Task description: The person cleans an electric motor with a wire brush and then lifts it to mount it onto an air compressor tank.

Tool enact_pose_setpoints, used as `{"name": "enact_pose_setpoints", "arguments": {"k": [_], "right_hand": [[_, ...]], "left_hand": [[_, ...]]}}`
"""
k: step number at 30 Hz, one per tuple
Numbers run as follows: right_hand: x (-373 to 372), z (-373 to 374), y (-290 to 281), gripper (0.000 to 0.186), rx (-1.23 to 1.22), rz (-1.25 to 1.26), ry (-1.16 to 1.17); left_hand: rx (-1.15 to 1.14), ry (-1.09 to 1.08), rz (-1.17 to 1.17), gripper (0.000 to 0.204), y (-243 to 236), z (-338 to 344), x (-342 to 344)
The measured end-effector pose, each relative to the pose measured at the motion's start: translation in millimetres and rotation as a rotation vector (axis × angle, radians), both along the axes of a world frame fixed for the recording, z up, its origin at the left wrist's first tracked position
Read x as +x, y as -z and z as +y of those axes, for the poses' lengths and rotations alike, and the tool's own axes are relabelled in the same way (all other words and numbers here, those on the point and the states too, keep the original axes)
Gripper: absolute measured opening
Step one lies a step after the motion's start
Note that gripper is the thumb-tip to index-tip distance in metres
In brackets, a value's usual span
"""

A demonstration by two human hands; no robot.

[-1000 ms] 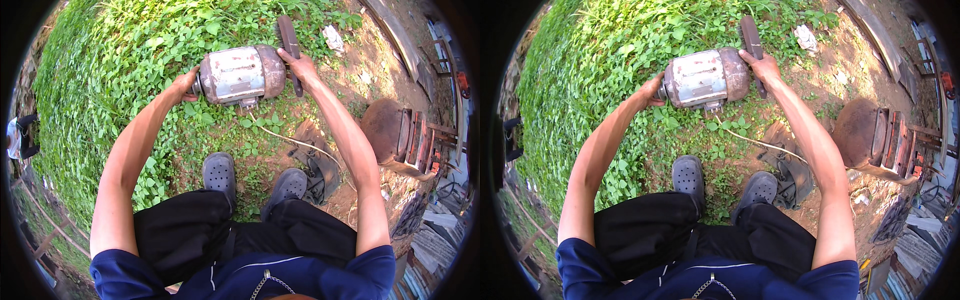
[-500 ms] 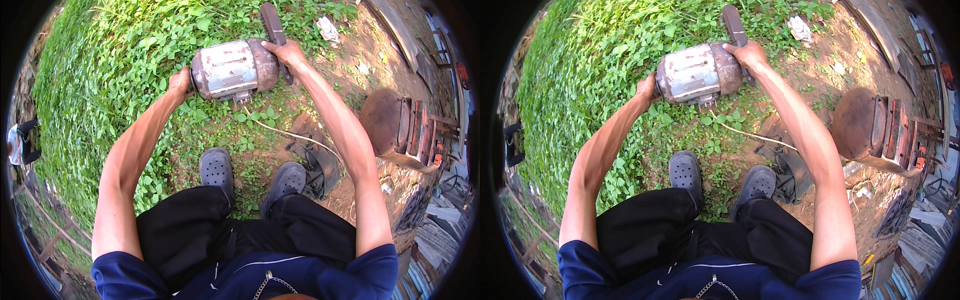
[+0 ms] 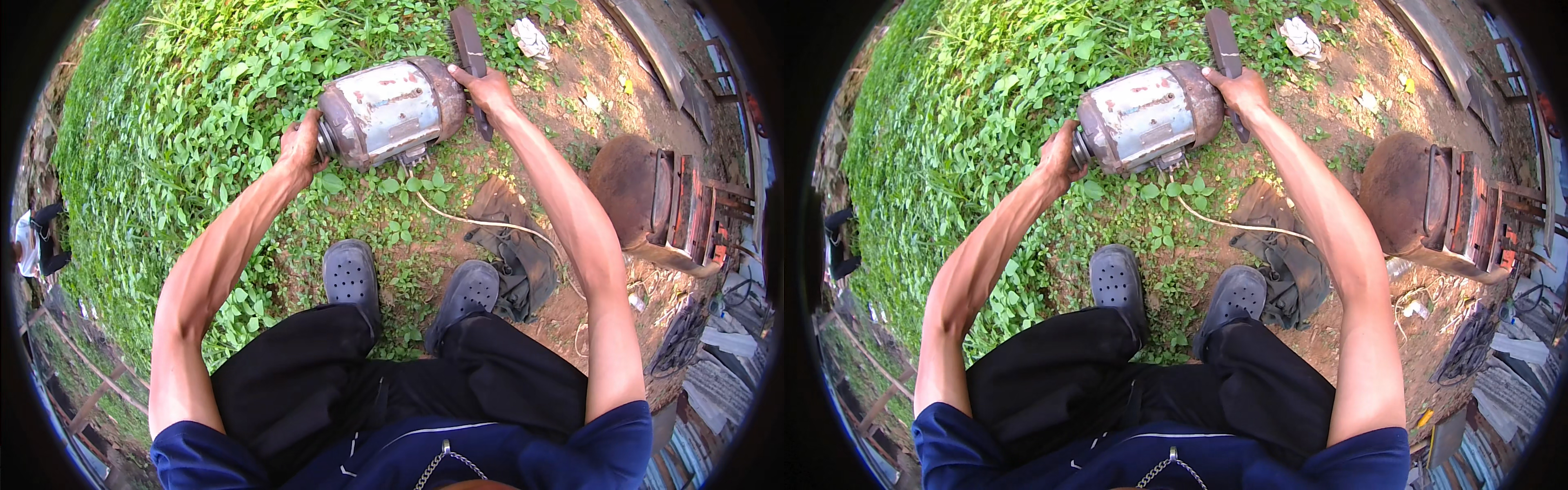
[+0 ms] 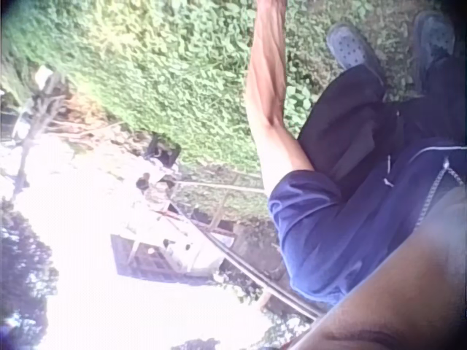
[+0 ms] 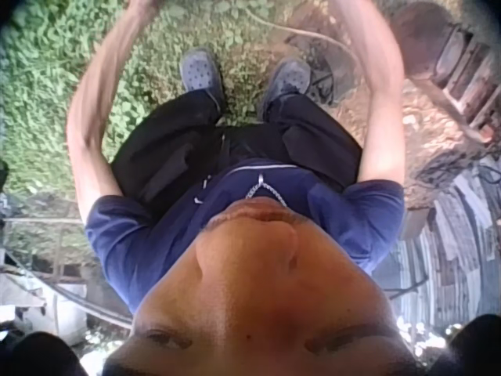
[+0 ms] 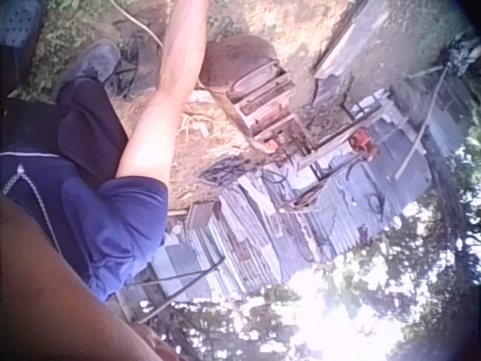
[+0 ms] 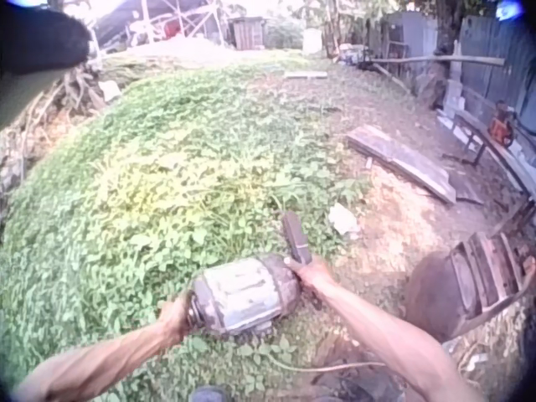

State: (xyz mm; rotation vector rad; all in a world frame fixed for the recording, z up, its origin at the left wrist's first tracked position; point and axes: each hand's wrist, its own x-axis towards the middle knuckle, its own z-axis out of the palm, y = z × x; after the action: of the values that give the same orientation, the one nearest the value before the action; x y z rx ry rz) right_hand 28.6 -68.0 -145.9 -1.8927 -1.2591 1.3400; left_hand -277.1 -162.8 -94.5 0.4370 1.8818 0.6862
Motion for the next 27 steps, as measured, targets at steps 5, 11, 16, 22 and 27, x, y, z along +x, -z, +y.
{"name": "enact_pose_setpoints", "arguments": {"k": [5,11,16,22,27], "right_hand": [[8,-17,-8,0.049,0.065,-0.001,-0.005],[37,-29,16,0.048,0.047,0.164,0.109],[60,-29,1,0.059,0.012,0.223,0.253],[89,-31,-46,0.063,0.170,0.297,0.342],[120,-35,-73,0.054,0.244,0.216,0.404]], "left_hand": [[-0.008,-0.046,-0.114,0.035,-12,-3,9],[0.111,0.014,-0.175,0.041,-55,14,46],[0.300,0.210,-0.011,0.061,-74,25,80],[0.491,0.634,0.293,0.061,-83,48,122],[0.673,1.032,0.562,0.068,-94,63,191]]}}
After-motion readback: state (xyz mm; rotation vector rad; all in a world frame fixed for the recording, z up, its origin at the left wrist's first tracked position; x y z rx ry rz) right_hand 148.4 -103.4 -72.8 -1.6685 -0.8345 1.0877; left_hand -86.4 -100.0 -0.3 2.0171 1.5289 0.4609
